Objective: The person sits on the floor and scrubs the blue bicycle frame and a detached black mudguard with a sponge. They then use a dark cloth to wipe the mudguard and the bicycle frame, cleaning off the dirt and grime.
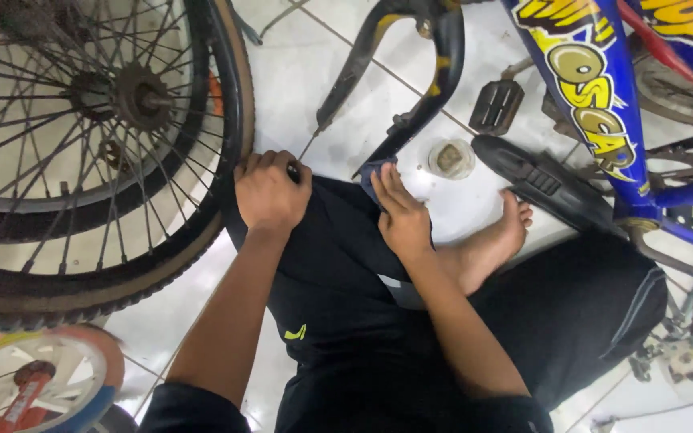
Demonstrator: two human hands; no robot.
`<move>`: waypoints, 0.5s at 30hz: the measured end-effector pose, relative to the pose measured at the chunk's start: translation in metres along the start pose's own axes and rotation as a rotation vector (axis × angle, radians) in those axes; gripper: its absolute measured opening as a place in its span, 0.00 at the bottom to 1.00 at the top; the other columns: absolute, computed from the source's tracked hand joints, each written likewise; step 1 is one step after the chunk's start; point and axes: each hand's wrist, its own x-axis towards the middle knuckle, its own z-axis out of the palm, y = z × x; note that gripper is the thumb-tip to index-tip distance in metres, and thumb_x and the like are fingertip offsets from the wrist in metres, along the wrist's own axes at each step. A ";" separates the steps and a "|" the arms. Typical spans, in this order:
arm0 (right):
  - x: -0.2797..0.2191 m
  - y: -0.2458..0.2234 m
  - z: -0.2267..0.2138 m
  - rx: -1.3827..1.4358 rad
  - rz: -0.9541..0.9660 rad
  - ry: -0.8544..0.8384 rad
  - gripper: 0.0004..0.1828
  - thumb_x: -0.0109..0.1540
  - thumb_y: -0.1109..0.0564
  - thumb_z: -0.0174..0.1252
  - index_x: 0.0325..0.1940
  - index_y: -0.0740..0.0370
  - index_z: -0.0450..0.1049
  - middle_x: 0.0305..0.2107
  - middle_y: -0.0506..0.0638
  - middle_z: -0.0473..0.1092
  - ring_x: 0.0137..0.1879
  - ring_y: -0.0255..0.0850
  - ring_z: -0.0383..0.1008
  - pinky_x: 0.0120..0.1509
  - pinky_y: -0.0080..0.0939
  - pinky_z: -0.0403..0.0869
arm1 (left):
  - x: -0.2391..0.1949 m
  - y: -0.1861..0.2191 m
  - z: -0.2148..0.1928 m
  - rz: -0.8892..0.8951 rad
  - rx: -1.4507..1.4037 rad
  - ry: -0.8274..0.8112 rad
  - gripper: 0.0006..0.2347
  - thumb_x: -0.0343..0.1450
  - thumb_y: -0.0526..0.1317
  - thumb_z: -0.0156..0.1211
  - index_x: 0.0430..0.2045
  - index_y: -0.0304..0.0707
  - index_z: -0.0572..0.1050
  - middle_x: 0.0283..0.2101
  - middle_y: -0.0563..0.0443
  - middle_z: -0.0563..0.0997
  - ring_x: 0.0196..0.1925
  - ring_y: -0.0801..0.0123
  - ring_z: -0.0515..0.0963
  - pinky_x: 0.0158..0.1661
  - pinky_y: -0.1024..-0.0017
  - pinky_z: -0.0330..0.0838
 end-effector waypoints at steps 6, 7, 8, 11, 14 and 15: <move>0.036 -0.023 -0.043 0.115 0.167 0.463 0.22 0.65 0.68 0.51 0.62 0.66 0.77 0.55 0.64 0.74 0.63 0.54 0.74 0.68 0.49 0.74 | -0.001 -0.002 -0.006 -0.021 -0.027 -0.090 0.06 0.69 0.43 0.60 0.26 0.45 0.81 0.24 0.53 0.81 0.33 0.62 0.82 0.41 0.64 0.71; 0.048 -0.019 -0.037 0.119 0.164 0.459 0.22 0.65 0.68 0.51 0.62 0.66 0.77 0.55 0.64 0.74 0.63 0.54 0.74 0.68 0.49 0.74 | 0.004 -0.002 -0.006 -0.028 -0.025 -0.090 0.06 0.69 0.43 0.60 0.26 0.45 0.81 0.24 0.53 0.81 0.33 0.62 0.82 0.41 0.64 0.71; 0.054 -0.018 -0.034 0.121 0.094 0.425 0.20 0.67 0.66 0.49 0.62 0.68 0.76 0.57 0.66 0.73 0.65 0.56 0.72 0.71 0.51 0.71 | 0.003 -0.002 -0.007 -0.031 -0.029 -0.127 0.07 0.70 0.44 0.59 0.26 0.46 0.81 0.25 0.53 0.81 0.34 0.61 0.82 0.42 0.63 0.71; 0.027 0.002 -0.002 -0.047 -0.011 0.261 0.25 0.63 0.69 0.50 0.66 0.65 0.74 0.62 0.65 0.69 0.69 0.58 0.68 0.70 0.54 0.71 | 0.000 0.003 -0.010 -0.043 -0.022 -0.183 0.08 0.71 0.45 0.59 0.27 0.46 0.81 0.26 0.54 0.82 0.36 0.62 0.83 0.43 0.62 0.72; 0.001 0.010 0.015 -0.130 -0.033 0.066 0.38 0.54 0.75 0.56 0.68 0.57 0.73 0.65 0.57 0.68 0.69 0.53 0.69 0.64 0.48 0.75 | 0.005 0.000 -0.007 -0.052 -0.014 -0.203 0.08 0.70 0.45 0.58 0.28 0.46 0.81 0.27 0.55 0.81 0.36 0.62 0.82 0.41 0.62 0.72; -0.011 0.007 0.015 -0.053 -0.016 -0.016 0.41 0.51 0.76 0.58 0.68 0.53 0.75 0.64 0.53 0.70 0.67 0.48 0.71 0.63 0.43 0.76 | 0.001 -0.003 -0.005 -0.051 -0.031 -0.223 0.08 0.70 0.45 0.57 0.28 0.46 0.81 0.27 0.55 0.81 0.36 0.62 0.82 0.39 0.62 0.72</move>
